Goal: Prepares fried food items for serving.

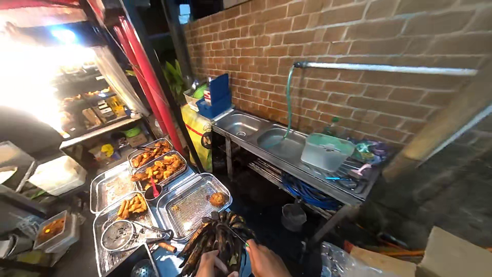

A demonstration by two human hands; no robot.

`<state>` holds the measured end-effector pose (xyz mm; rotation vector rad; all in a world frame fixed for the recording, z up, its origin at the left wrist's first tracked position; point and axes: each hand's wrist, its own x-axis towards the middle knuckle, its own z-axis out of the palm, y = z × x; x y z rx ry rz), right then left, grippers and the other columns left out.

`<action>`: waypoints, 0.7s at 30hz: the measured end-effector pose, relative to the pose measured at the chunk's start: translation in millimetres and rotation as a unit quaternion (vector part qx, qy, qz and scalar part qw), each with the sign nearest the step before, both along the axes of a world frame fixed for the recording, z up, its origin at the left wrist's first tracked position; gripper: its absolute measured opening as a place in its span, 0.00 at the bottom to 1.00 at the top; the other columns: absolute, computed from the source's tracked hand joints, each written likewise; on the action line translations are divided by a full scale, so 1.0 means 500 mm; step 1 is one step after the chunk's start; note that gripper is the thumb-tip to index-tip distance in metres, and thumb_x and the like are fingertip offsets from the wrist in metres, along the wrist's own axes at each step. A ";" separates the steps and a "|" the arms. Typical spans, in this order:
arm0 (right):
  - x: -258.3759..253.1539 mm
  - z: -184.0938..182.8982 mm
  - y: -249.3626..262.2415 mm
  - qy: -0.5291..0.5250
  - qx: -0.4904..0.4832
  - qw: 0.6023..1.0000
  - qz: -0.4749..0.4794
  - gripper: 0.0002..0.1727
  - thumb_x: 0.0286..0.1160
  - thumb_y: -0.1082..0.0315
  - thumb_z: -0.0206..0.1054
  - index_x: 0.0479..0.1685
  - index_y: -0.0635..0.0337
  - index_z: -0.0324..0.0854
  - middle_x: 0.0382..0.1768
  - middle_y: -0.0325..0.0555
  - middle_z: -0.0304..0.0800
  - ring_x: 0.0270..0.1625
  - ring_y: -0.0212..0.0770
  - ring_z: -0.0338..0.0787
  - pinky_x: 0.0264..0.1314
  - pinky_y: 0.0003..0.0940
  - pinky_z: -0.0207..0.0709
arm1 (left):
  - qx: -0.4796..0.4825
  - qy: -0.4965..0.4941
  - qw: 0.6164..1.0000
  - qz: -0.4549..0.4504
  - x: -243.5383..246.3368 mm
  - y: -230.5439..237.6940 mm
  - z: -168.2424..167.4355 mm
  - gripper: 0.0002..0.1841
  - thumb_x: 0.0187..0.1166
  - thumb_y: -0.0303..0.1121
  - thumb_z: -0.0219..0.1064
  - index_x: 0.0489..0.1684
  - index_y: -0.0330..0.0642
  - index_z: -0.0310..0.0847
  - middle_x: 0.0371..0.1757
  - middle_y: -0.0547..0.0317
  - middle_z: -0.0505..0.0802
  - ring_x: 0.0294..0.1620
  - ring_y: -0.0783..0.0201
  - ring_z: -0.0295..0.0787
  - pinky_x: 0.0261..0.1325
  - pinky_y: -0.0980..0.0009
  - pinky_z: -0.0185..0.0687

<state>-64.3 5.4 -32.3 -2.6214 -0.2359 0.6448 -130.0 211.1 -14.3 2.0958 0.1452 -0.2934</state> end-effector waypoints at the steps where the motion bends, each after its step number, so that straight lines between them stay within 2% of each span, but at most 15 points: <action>1: 0.013 0.011 0.004 0.009 -0.022 1.000 0.013 0.25 0.95 0.52 0.43 0.75 0.56 0.74 0.55 0.61 0.92 0.59 0.63 0.93 0.59 0.63 0.85 | -0.002 0.048 0.998 0.028 0.021 -0.004 0.003 0.32 0.67 0.53 0.80 0.58 0.34 0.80 0.68 0.44 0.85 0.61 0.53 0.87 0.62 0.54 0.87; 2: 0.022 0.018 0.009 0.011 -0.045 0.999 0.024 0.25 0.95 0.52 0.42 0.75 0.56 0.74 0.55 0.60 0.92 0.60 0.63 0.93 0.59 0.63 0.85 | -0.037 0.105 0.992 0.060 0.042 -0.005 0.001 0.37 0.68 0.52 0.80 0.68 0.33 0.72 0.61 0.45 0.88 0.58 0.52 0.89 0.61 0.52 0.86; 3: 0.026 0.024 0.013 0.008 -0.069 0.997 0.033 0.25 0.95 0.52 0.42 0.74 0.56 0.74 0.55 0.60 0.92 0.60 0.62 0.93 0.59 0.63 0.85 | -0.097 0.158 0.978 0.093 0.059 -0.003 -0.012 0.38 0.72 0.51 0.77 0.74 0.36 0.67 0.57 0.44 0.90 0.54 0.53 0.90 0.56 0.52 0.87; 4: 0.030 0.027 0.017 0.001 -0.092 0.995 0.042 0.24 0.95 0.53 0.42 0.74 0.56 0.74 0.56 0.59 0.92 0.60 0.62 0.92 0.59 0.62 0.84 | -0.168 0.193 0.959 0.123 0.073 0.001 -0.034 0.33 0.78 0.51 0.73 0.74 0.38 0.69 0.54 0.44 0.91 0.50 0.52 0.91 0.51 0.52 0.88; 5: 0.036 0.032 0.022 -0.009 -0.113 0.992 0.050 0.24 0.95 0.54 0.42 0.73 0.56 0.75 0.56 0.59 0.92 0.60 0.62 0.93 0.59 0.62 0.84 | -0.237 0.204 0.938 0.153 0.085 0.000 -0.057 0.25 0.82 0.49 0.70 0.64 0.37 0.79 0.46 0.44 0.94 0.43 0.52 0.94 0.45 0.53 0.91; 7: 0.053 0.045 0.037 -0.032 -0.146 0.986 0.070 0.22 0.95 0.57 0.44 0.73 0.58 0.75 0.57 0.60 0.91 0.60 0.63 0.92 0.58 0.62 0.84 | -0.316 0.209 0.908 0.182 0.101 -0.009 -0.085 0.21 0.87 0.46 0.63 0.55 0.33 0.84 0.38 0.46 0.95 0.37 0.53 0.94 0.42 0.57 0.91; 8: 0.064 0.052 0.046 -0.037 -0.159 0.983 0.083 0.21 0.94 0.60 0.45 0.72 0.60 0.75 0.58 0.61 0.91 0.60 0.64 0.92 0.59 0.63 0.84 | -0.306 0.194 0.911 0.196 0.104 -0.016 -0.094 0.20 0.85 0.43 0.67 0.54 0.31 0.82 0.37 0.45 0.95 0.35 0.53 0.95 0.42 0.57 0.92; 9: 0.074 0.060 0.057 -0.038 -0.173 0.979 0.099 0.20 0.93 0.63 0.46 0.73 0.61 0.74 0.58 0.62 0.90 0.60 0.65 0.91 0.59 0.63 0.84 | -0.270 0.182 0.924 0.202 0.103 -0.023 -0.099 0.22 0.81 0.43 0.71 0.58 0.31 0.77 0.38 0.45 0.95 0.37 0.53 0.95 0.43 0.57 0.93; 10: 0.084 0.066 0.069 -0.040 -0.188 0.975 0.116 0.20 0.91 0.67 0.47 0.74 0.63 0.73 0.58 0.63 0.90 0.60 0.66 0.91 0.58 0.63 0.84 | -0.224 0.175 0.938 0.198 0.101 -0.029 -0.101 0.29 0.76 0.44 0.76 0.65 0.32 0.71 0.42 0.44 0.94 0.41 0.53 0.96 0.47 0.56 0.93; 11: 0.092 0.073 0.084 -0.042 -0.198 0.971 0.130 0.20 0.88 0.71 0.50 0.74 0.65 0.73 0.58 0.64 0.90 0.60 0.66 0.91 0.59 0.64 0.83 | -0.178 0.176 0.950 0.185 0.097 -0.031 -0.100 0.38 0.72 0.49 0.79 0.72 0.33 0.65 0.52 0.42 0.91 0.50 0.51 0.93 0.56 0.52 0.89; 12: 0.100 0.080 0.099 -0.048 -0.210 0.966 0.145 0.20 0.87 0.73 0.51 0.74 0.66 0.73 0.58 0.65 0.90 0.61 0.67 0.91 0.59 0.64 0.83 | -0.140 0.172 0.960 0.169 0.093 -0.032 -0.102 0.44 0.68 0.54 0.80 0.75 0.33 0.63 0.57 0.39 0.89 0.56 0.48 0.89 0.61 0.48 0.85; 14: 0.113 0.084 0.124 -0.071 -0.235 0.953 0.175 0.19 0.86 0.75 0.51 0.71 0.68 0.74 0.56 0.65 0.90 0.60 0.65 0.91 0.59 0.62 0.84 | -0.097 0.160 0.974 0.131 0.084 -0.031 -0.114 0.46 0.63 0.63 0.79 0.72 0.36 0.67 0.54 0.40 0.90 0.53 0.47 0.91 0.56 0.44 0.88; 16: 0.123 0.085 0.144 -0.066 -0.262 0.944 0.189 0.19 0.87 0.75 0.49 0.71 0.70 0.74 0.55 0.66 0.90 0.61 0.66 0.91 0.61 0.62 0.83 | -0.095 0.165 0.977 0.092 0.077 -0.024 -0.117 0.46 0.63 0.66 0.77 0.69 0.37 0.71 0.48 0.42 0.92 0.47 0.48 0.93 0.51 0.45 0.90; 19: 0.136 0.113 0.178 -0.009 -0.308 0.935 0.174 0.18 0.86 0.73 0.50 0.70 0.69 0.73 0.56 0.66 0.90 0.61 0.66 0.91 0.61 0.64 0.82 | -0.081 0.171 0.981 0.050 0.087 -0.003 -0.111 0.44 0.62 0.68 0.76 0.66 0.39 0.75 0.47 0.45 0.93 0.46 0.50 0.94 0.51 0.47 0.91; 21: 0.139 0.140 0.205 0.048 -0.343 0.927 0.142 0.19 0.84 0.73 0.53 0.69 0.70 0.75 0.60 0.67 0.88 0.65 0.68 0.88 0.64 0.66 0.81 | -0.064 0.177 0.982 0.024 0.091 0.001 -0.106 0.40 0.64 0.69 0.73 0.58 0.40 0.83 0.46 0.47 0.94 0.48 0.50 0.94 0.56 0.45 0.88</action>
